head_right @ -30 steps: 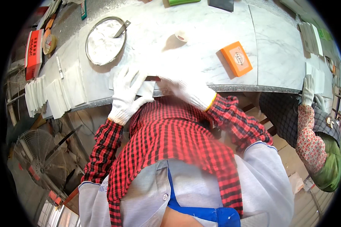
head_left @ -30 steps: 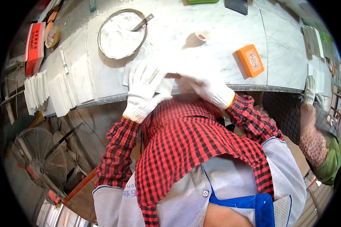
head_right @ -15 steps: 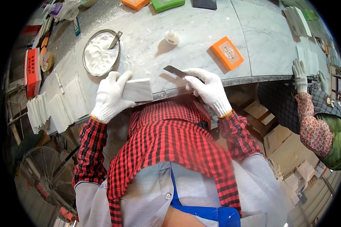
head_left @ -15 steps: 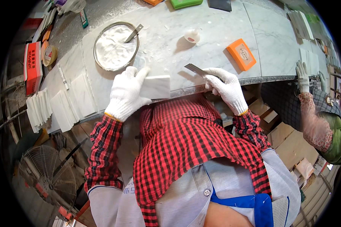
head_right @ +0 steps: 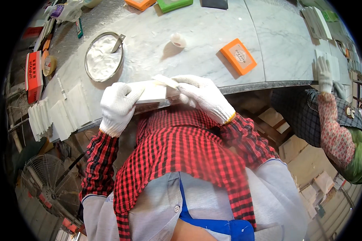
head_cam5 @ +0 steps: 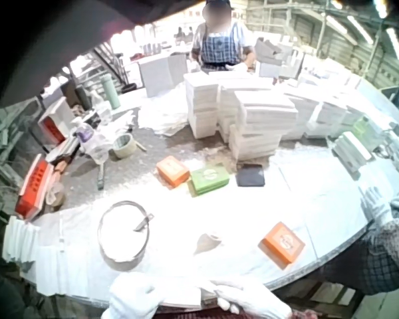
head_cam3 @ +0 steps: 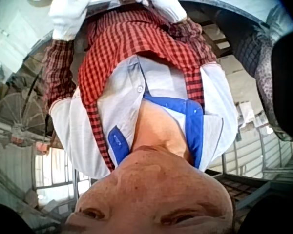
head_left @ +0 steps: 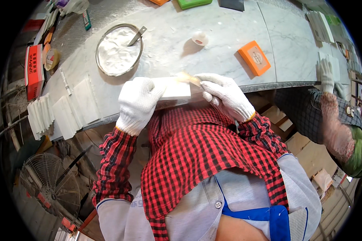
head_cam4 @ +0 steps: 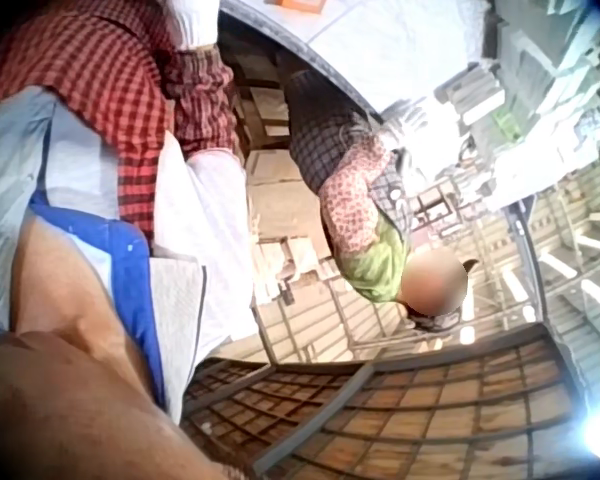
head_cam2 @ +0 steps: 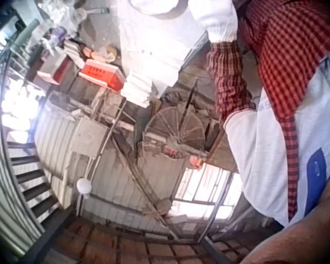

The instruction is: The person applies a white powder to the edges of rectangular white tiles using a small metal spatula, then smooths the edges with a flat tool and rubs them with an orange block. The person repeats this process on multiple tiles at a workbench in a workshop.

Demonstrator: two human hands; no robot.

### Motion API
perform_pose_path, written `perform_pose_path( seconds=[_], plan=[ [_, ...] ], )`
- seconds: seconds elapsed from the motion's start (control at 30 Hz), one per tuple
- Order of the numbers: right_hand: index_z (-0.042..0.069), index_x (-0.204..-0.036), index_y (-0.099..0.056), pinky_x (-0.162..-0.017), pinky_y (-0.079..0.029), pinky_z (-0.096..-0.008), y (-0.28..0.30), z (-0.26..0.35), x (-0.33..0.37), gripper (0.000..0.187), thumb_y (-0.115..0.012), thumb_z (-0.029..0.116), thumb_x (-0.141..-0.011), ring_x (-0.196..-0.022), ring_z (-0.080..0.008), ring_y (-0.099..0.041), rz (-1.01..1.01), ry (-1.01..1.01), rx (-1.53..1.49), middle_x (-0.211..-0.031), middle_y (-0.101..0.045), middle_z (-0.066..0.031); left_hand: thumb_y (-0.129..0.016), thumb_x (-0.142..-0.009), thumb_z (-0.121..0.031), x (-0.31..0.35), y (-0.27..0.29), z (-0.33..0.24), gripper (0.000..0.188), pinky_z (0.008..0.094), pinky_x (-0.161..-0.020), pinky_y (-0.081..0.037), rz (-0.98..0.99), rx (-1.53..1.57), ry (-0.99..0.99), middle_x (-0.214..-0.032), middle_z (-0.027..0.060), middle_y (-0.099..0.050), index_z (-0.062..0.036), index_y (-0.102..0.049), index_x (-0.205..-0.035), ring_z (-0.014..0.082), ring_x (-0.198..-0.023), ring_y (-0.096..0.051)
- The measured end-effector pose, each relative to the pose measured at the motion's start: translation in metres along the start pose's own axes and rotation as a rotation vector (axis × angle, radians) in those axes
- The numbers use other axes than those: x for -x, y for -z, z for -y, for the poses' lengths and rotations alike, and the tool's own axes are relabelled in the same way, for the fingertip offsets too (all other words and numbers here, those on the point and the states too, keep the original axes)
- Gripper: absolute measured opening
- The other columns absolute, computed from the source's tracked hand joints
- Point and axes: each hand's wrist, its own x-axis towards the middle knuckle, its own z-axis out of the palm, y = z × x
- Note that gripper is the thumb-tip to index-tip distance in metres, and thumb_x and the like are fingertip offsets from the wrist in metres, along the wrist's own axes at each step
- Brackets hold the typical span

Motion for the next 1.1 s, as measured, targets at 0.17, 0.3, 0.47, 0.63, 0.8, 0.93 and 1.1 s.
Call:
perform_pose_path(
  seconds=[0.17,0.3,0.47,0.63,0.8,0.93,1.1],
  plan=[
    [-0.002,-0.136,-0.066,-0.059,-0.044,-0.0206,0.003,0.004,-0.007,0.040,-0.060,0.019,-0.102,-0.067,-0.0039,-0.054,0.047,-0.011,0.202,-0.083,-0.067,0.0001,-0.073,-0.063,-0.001,0.009,-0.025,0.000,0.048,0.0411,-0.080,-0.052,-0.040,0.061,0.028,-0.091,0.0068,-0.065,-0.0093,-0.078,-0.110,0.0304,-0.087,-0.066],
    [-0.003,-0.134,-0.067,-0.066,-0.052,-0.0251,-0.003,0.005,-0.008,0.038,-0.060,0.015,-0.102,-0.070,-0.0075,-0.060,0.022,0.060,0.299,-0.090,-0.074,-0.0060,-0.072,-0.068,0.000,0.009,-0.035,-0.003,0.052,0.0451,-0.094,-0.052,-0.051,0.056,0.119,-0.111,0.0110,-0.068,-0.0077,-0.074,-0.119,0.0335,-0.104,-0.066],
    [0.003,-0.130,-0.070,-0.073,-0.058,-0.0324,-0.008,-0.010,-0.008,0.034,-0.065,0.013,-0.098,-0.079,-0.0197,-0.074,-0.056,0.280,0.573,-0.097,-0.078,-0.0162,-0.070,-0.072,0.002,0.008,-0.045,-0.007,0.059,0.0490,-0.109,-0.045,0.002,-0.018,0.241,-0.127,0.0120,-0.065,-0.0075,-0.067,-0.130,0.0347,-0.124,-0.060],
    [0.014,-0.129,-0.072,-0.070,-0.058,-0.0371,-0.016,-0.027,-0.001,0.035,-0.068,0.012,-0.094,-0.081,-0.0322,-0.074,-0.102,0.497,0.753,-0.091,-0.075,-0.0143,-0.069,-0.072,0.003,0.013,-0.051,-0.009,0.057,0.0504,-0.111,-0.044,-0.020,-0.015,0.276,-0.126,0.0117,-0.066,-0.0065,-0.069,-0.127,0.0340,-0.125,-0.061],
    [0.019,-0.136,-0.067,-0.064,-0.055,-0.0395,-0.028,-0.037,0.007,0.044,-0.067,0.009,-0.094,-0.073,-0.0317,-0.071,-0.169,0.616,0.901,-0.084,-0.071,-0.0141,-0.069,-0.070,0.004,0.012,-0.051,-0.010,0.058,0.0488,-0.109,-0.045,-0.029,-0.005,0.286,-0.125,0.0118,-0.067,-0.0055,-0.070,-0.127,0.0339,-0.124,-0.061],
    [0.016,-0.136,-0.067,-0.062,-0.054,-0.0406,-0.037,-0.038,0.010,0.043,-0.066,0.008,-0.094,-0.071,-0.0329,-0.070,-0.209,0.640,0.836,-0.082,-0.069,-0.0155,-0.069,-0.070,0.003,0.012,-0.051,-0.011,0.058,0.0473,-0.107,-0.046,-0.019,-0.010,0.295,-0.124,0.0117,-0.067,-0.0045,-0.069,-0.127,0.0326,-0.124,-0.062],
    [0.009,-0.135,-0.068,-0.065,-0.056,-0.0337,-0.046,-0.043,0.012,0.042,-0.066,0.001,-0.094,-0.069,-0.0244,-0.072,-0.250,0.579,0.800,-0.084,-0.072,-0.0183,-0.068,-0.071,0.004,0.011,-0.051,-0.013,0.058,0.0464,-0.107,-0.045,0.004,-0.040,0.296,-0.125,0.0116,-0.066,-0.0041,-0.069,-0.128,0.0312,-0.126,-0.061]
  ],
)
